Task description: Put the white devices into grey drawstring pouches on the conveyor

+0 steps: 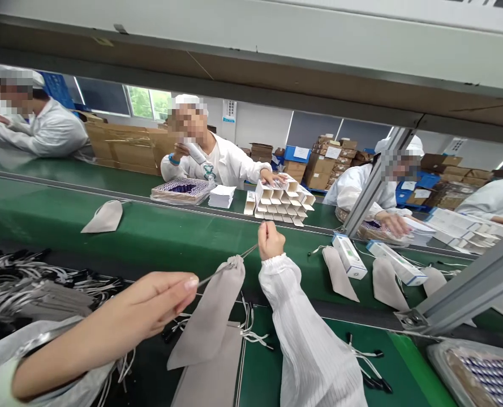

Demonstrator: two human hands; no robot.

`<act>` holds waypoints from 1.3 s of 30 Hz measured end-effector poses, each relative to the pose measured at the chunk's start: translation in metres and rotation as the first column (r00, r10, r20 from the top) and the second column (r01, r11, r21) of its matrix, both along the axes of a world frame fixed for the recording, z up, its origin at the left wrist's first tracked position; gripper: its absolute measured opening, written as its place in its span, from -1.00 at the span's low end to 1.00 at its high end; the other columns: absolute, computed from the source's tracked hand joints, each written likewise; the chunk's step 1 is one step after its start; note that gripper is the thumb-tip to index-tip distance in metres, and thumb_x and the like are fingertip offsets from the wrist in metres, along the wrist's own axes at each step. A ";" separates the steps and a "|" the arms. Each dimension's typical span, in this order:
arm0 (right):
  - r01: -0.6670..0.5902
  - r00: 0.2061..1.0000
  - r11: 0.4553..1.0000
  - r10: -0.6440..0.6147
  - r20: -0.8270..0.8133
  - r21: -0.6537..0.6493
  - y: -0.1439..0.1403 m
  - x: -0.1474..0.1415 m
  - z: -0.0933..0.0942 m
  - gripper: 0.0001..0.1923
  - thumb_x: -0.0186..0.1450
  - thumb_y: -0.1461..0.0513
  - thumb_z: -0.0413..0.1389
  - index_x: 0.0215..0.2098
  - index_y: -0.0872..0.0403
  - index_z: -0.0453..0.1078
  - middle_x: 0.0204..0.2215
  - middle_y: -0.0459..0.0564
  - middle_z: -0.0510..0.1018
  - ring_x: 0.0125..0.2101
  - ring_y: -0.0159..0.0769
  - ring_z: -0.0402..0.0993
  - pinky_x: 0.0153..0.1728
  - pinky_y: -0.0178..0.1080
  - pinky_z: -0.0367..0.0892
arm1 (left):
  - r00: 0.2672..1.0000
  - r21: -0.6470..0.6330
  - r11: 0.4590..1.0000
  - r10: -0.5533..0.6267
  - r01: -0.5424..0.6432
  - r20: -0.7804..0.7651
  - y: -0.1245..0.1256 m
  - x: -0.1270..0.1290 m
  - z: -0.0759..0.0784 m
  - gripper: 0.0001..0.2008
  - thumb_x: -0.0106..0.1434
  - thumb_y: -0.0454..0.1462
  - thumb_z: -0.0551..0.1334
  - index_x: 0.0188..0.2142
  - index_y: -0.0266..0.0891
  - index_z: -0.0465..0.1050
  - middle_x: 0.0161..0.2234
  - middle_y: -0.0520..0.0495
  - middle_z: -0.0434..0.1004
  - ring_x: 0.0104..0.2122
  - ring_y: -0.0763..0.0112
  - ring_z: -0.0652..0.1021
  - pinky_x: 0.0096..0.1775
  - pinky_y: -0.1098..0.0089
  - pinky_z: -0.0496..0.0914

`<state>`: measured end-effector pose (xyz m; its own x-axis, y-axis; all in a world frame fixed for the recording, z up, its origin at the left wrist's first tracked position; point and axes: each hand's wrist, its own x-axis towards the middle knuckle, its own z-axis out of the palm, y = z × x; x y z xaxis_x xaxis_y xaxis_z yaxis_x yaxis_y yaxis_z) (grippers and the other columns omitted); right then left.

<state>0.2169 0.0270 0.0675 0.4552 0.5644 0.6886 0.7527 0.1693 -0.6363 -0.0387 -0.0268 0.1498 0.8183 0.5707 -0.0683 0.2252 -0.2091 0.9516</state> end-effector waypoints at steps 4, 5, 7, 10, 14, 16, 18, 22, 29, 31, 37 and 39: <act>-0.617 0.773 0.705 0.457 -0.440 -0.351 -0.005 -0.015 0.026 -0.63 0.18 0.02 -0.14 -0.35 0.13 0.29 -0.75 -0.16 0.33 -0.82 -0.56 0.00 -0.79 -0.47 -0.07 | 0.958 -0.283 0.957 0.136 -0.061 0.254 0.005 0.000 -0.002 -0.66 0.23 -0.07 -0.06 -0.56 -0.23 0.09 -0.69 0.16 -0.20 -0.71 0.63 -0.09 -0.71 0.59 -0.12; -0.746 0.661 0.539 0.528 -0.534 -0.391 -0.008 -0.022 0.032 -0.64 0.18 0.03 -0.12 -0.28 0.13 0.28 -0.70 -0.15 0.38 -0.82 -0.58 -0.04 -0.80 -0.48 -0.12 | 0.932 -0.292 0.952 0.185 -0.092 0.311 0.008 0.002 -0.004 -0.67 0.23 -0.08 -0.05 -0.56 -0.23 0.09 -0.68 0.16 -0.21 -0.71 0.63 -0.09 -0.71 0.59 -0.11; -0.890 0.446 0.240 0.634 -0.631 -0.387 -0.015 -0.041 0.038 -0.61 0.09 0.09 0.04 -0.15 0.10 0.24 -0.53 -0.12 0.44 -0.75 -0.60 0.06 -0.77 -0.51 -0.04 | 0.882 -0.275 0.947 0.269 -0.168 0.387 0.012 0.005 -0.006 -0.69 0.23 -0.11 -0.04 -0.55 -0.22 0.11 -0.68 0.16 -0.21 -0.70 0.62 -0.09 -0.70 0.59 -0.10; -0.959 0.146 -0.053 0.748 -0.647 -0.277 -0.023 -0.079 0.031 -0.48 -0.12 0.23 0.24 -0.17 0.10 0.26 -0.38 -0.11 0.42 -0.45 -0.49 0.31 -0.46 -0.44 0.24 | 0.836 -0.229 0.940 0.332 -0.254 0.436 0.013 0.010 -0.007 -0.69 0.22 -0.09 -0.04 -0.55 -0.21 0.10 -0.68 0.15 -0.24 -0.70 0.61 -0.10 -0.70 0.57 -0.11; -0.996 0.004 -0.053 0.770 -0.639 -0.070 -0.018 -0.111 0.006 -0.71 -0.11 0.25 0.22 -0.41 0.15 0.32 -0.43 -0.11 0.40 -0.34 -0.39 0.34 -0.25 -0.30 0.25 | 0.849 -0.178 0.946 0.322 -0.271 0.418 0.012 0.011 -0.008 -0.67 0.21 -0.04 -0.08 -0.56 -0.19 0.06 -0.69 0.16 -0.26 -0.72 0.60 -0.11 -0.71 0.55 -0.11; -0.972 0.200 0.233 0.759 -0.619 -0.027 -0.009 -0.102 -0.001 -0.71 -0.09 0.21 0.21 -0.41 0.15 0.32 -0.46 -0.11 0.40 -0.39 -0.38 0.35 -0.27 -0.28 0.26 | 0.906 -0.118 0.970 0.240 -0.211 0.349 0.015 0.011 -0.009 -0.68 0.20 -0.04 -0.08 -0.54 -0.19 0.07 -0.69 0.16 -0.23 -0.71 0.59 -0.09 -0.70 0.54 -0.10; -0.819 0.500 0.572 0.676 -0.541 -0.042 0.000 -0.076 0.001 -0.67 -0.09 0.17 0.19 -0.37 0.14 0.31 -0.43 -0.08 0.42 -0.39 -0.36 0.35 -0.28 -0.26 0.26 | 0.974 0.031 0.994 0.094 -0.102 0.204 0.021 0.013 -0.014 -0.73 0.19 -0.07 -0.03 -0.48 -0.20 0.14 -0.66 0.14 -0.09 -0.69 0.59 0.02 -0.66 0.54 -0.01; -0.194 0.971 0.948 0.147 -0.191 -0.254 0.009 -0.008 0.014 -0.53 -0.07 0.15 0.15 -0.17 0.05 0.25 -0.30 -0.04 0.42 -0.27 -0.25 0.33 -0.21 -0.22 0.21 | 0.949 0.329 0.910 -0.169 0.254 -0.265 0.034 0.020 -0.042 -0.81 0.15 -0.14 0.03 -0.29 -0.16 0.28 -0.48 0.06 0.24 -0.48 0.46 0.30 -0.48 0.49 0.16; 0.234 0.943 0.630 -0.332 0.015 -0.740 0.009 0.042 -0.029 -0.55 0.03 0.13 0.04 -0.14 0.17 0.24 -0.32 0.16 0.41 -0.29 -0.11 0.36 -0.34 -0.18 0.22 | 0.787 0.392 0.779 -0.200 0.489 -0.583 0.035 0.036 -0.093 -0.68 -0.04 -0.27 0.22 -0.23 -0.11 0.24 -0.29 -0.01 0.24 -0.25 0.25 0.32 -0.35 0.42 0.20; 0.275 0.931 0.581 -0.359 0.062 -0.766 0.010 0.039 -0.041 -0.50 0.00 0.17 0.08 -0.09 0.17 0.22 -0.23 0.22 0.34 -0.21 -0.02 0.30 -0.27 -0.08 0.16 | 0.803 0.418 0.770 -0.195 0.481 -0.564 0.034 0.038 -0.098 -0.70 -0.02 -0.28 0.22 -0.25 -0.11 0.22 -0.30 0.00 0.23 -0.27 0.27 0.31 -0.35 0.42 0.20; 0.328 0.942 0.682 -0.288 0.172 -0.653 0.014 0.016 -0.017 -0.46 0.10 0.21 -0.02 0.06 -0.01 0.04 -0.06 0.14 0.16 -0.08 -0.06 0.15 -0.17 -0.06 0.09 | 0.850 0.460 0.778 -0.176 0.429 -0.496 0.041 0.044 -0.108 -0.74 -0.02 -0.26 0.22 -0.33 -0.17 0.17 -0.31 0.04 0.22 -0.28 0.35 0.27 -0.27 0.40 0.19; 0.225 0.974 0.788 -0.174 0.143 -0.573 0.014 0.001 -0.006 -0.51 0.11 0.21 -0.04 0.03 0.03 0.08 -0.12 0.11 0.22 -0.13 -0.15 0.21 -0.18 -0.15 0.13 | 0.861 0.455 0.794 -0.161 0.403 -0.483 0.044 0.045 -0.112 -0.71 -0.03 -0.23 0.22 -0.32 -0.18 0.15 -0.31 0.04 0.23 -0.28 0.37 0.28 -0.26 0.40 0.19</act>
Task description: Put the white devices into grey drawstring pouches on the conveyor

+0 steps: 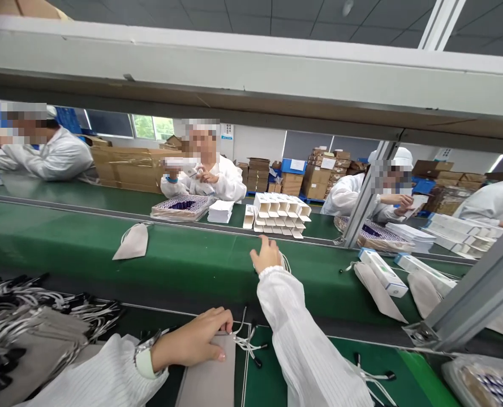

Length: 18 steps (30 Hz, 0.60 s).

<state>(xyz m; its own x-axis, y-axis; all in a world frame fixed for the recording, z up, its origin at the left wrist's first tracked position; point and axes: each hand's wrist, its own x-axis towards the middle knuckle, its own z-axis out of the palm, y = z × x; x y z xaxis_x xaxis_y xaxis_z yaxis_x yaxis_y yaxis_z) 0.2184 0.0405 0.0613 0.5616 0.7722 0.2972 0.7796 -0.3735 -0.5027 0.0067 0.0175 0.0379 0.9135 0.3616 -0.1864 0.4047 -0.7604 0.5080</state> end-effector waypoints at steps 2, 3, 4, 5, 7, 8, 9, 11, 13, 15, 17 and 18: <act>-0.153 0.987 0.987 0.154 -0.036 0.043 -0.001 -0.017 0.004 -0.54 0.10 0.22 -0.03 -0.01 0.06 0.12 -0.18 0.08 0.26 -0.20 -0.24 0.27 -0.19 -0.23 0.15 | 0.999 -0.016 0.999 0.034 -0.034 -0.007 0.003 0.001 -0.003 -0.65 -0.06 -0.20 0.24 -0.29 -0.18 0.15 -0.30 0.04 0.24 -0.28 0.34 0.29 -0.27 0.41 0.20; -0.218 0.975 0.976 0.219 -0.045 0.028 -0.003 -0.026 0.002 -0.55 0.09 0.23 -0.02 -0.02 0.06 0.13 -0.20 0.06 0.27 -0.22 -0.26 0.28 -0.20 -0.25 0.16 | 0.999 -0.019 0.999 0.048 -0.048 -0.018 0.004 0.001 -0.004 -0.62 -0.07 -0.18 0.26 -0.28 -0.19 0.15 -0.30 0.03 0.25 -0.27 0.33 0.29 -0.28 0.41 0.21; -0.271 0.962 0.963 0.270 -0.040 -0.008 -0.004 -0.035 -0.001 -0.55 0.07 0.24 -0.01 -0.04 0.06 0.15 -0.21 0.05 0.28 -0.22 -0.26 0.29 -0.21 -0.25 0.16 | 0.998 -0.016 0.998 0.055 -0.055 -0.030 0.005 0.001 -0.005 -0.60 -0.09 -0.16 0.27 -0.27 -0.20 0.17 -0.29 0.01 0.26 -0.27 0.31 0.30 -0.29 0.41 0.21; -0.310 0.951 0.950 0.309 -0.020 -0.050 -0.007 -0.043 -0.006 -0.55 0.06 0.24 0.00 -0.05 0.05 0.17 -0.22 0.04 0.29 -0.23 -0.25 0.30 -0.21 -0.24 0.16 | 0.998 -0.008 0.999 0.053 -0.053 -0.039 0.006 0.001 -0.006 -0.59 -0.09 -0.15 0.27 -0.27 -0.21 0.19 -0.29 0.00 0.27 -0.27 0.30 0.31 -0.29 0.41 0.22; -0.355 0.931 0.928 0.362 0.053 -0.110 -0.016 -0.058 -0.021 -0.57 0.05 0.26 0.00 -0.08 0.04 0.20 -0.22 0.04 0.31 -0.24 -0.22 0.31 -0.23 -0.21 0.16 | 0.999 0.009 1.000 0.027 -0.026 -0.041 0.008 0.002 -0.006 -0.60 -0.09 -0.13 0.28 -0.28 -0.24 0.23 -0.30 -0.02 0.29 -0.27 0.29 0.32 -0.30 0.42 0.22; -0.369 0.921 0.922 0.379 0.088 -0.115 -0.022 -0.064 -0.028 -0.59 0.06 0.27 -0.01 -0.09 0.04 0.20 -0.22 0.04 0.32 -0.24 -0.22 0.31 -0.23 -0.21 0.16 | 1.000 0.013 1.000 0.002 -0.001 -0.029 0.010 0.002 -0.006 -0.61 -0.08 -0.12 0.28 -0.29 -0.25 0.25 -0.31 -0.03 0.29 -0.28 0.30 0.32 -0.29 0.43 0.23; -0.378 0.914 0.920 0.389 0.115 -0.104 -0.029 -0.068 -0.036 -0.61 0.08 0.28 -0.04 -0.09 0.04 0.21 -0.23 0.03 0.33 -0.25 -0.23 0.32 -0.24 -0.22 0.16 | 1.000 0.010 1.000 -0.026 0.026 -0.008 0.011 0.002 -0.006 -0.61 -0.07 -0.11 0.28 -0.29 -0.25 0.26 -0.31 -0.02 0.30 -0.29 0.31 0.33 -0.29 0.44 0.23; -0.398 0.903 0.914 0.406 0.139 -0.081 -0.044 -0.071 -0.046 -0.66 0.14 0.32 -0.12 -0.11 0.06 0.21 -0.28 0.02 0.37 -0.30 -0.28 0.33 -0.28 -0.27 0.17 | 0.996 -0.005 0.997 -0.077 0.077 0.035 0.014 0.003 -0.007 -0.60 -0.06 -0.09 0.27 -0.28 -0.25 0.28 -0.33 -0.01 0.31 -0.31 0.34 0.33 -0.29 0.45 0.24; -0.445 0.879 0.890 0.456 0.142 -0.102 -0.055 -0.068 -0.047 -0.67 0.16 0.34 -0.16 -0.12 0.06 0.22 -0.34 -0.01 0.39 -0.37 -0.32 0.35 -0.36 -0.32 0.18 | 0.993 -0.008 0.994 -0.109 0.109 0.052 0.016 0.003 -0.008 -0.60 -0.05 -0.08 0.27 -0.27 -0.25 0.28 -0.32 0.00 0.31 -0.31 0.35 0.33 -0.26 0.44 0.24; -0.513 0.837 0.848 0.529 0.140 -0.133 -0.063 -0.062 -0.040 -0.71 0.15 0.32 -0.13 -0.16 0.04 0.24 -0.40 -0.05 0.39 -0.45 -0.36 0.34 -0.44 -0.35 0.17 | 0.993 0.020 0.995 -0.104 0.103 0.048 0.016 0.003 -0.011 -0.63 -0.01 -0.09 0.25 -0.25 -0.23 0.28 -0.28 -0.02 0.30 -0.27 0.33 0.33 -0.22 0.41 0.24; -0.546 0.814 0.829 0.559 0.157 -0.124 -0.067 -0.057 -0.032 -0.79 0.14 0.31 -0.12 -0.27 0.03 0.26 -0.46 -0.09 0.37 -0.51 -0.38 0.31 -0.48 -0.37 0.15 | 0.996 0.096 0.994 -0.064 0.058 0.059 0.016 0.003 -0.013 -0.66 0.05 -0.11 0.19 -0.20 -0.19 0.26 -0.22 -0.04 0.28 -0.21 0.28 0.31 -0.16 0.35 0.22; -0.542 0.815 0.833 0.553 0.175 -0.110 -0.068 -0.057 -0.031 -0.83 0.14 0.31 -0.12 -0.34 0.04 0.25 -0.49 -0.11 0.36 -0.51 -0.38 0.30 -0.49 -0.37 0.14 | 0.997 0.140 0.990 -0.040 0.030 0.071 0.016 0.003 -0.014 -0.66 0.08 -0.11 0.16 -0.17 -0.18 0.25 -0.21 -0.05 0.27 -0.19 0.26 0.30 -0.14 0.31 0.21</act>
<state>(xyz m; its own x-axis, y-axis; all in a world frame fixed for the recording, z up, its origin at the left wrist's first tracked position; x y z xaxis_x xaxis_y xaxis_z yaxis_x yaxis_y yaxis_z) 0.1612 -0.0278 0.0301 -0.0220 0.9524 0.3041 0.9413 0.1223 -0.3148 0.0101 0.0332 0.0242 0.9353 0.3471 -0.0687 0.3423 -0.8383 0.4245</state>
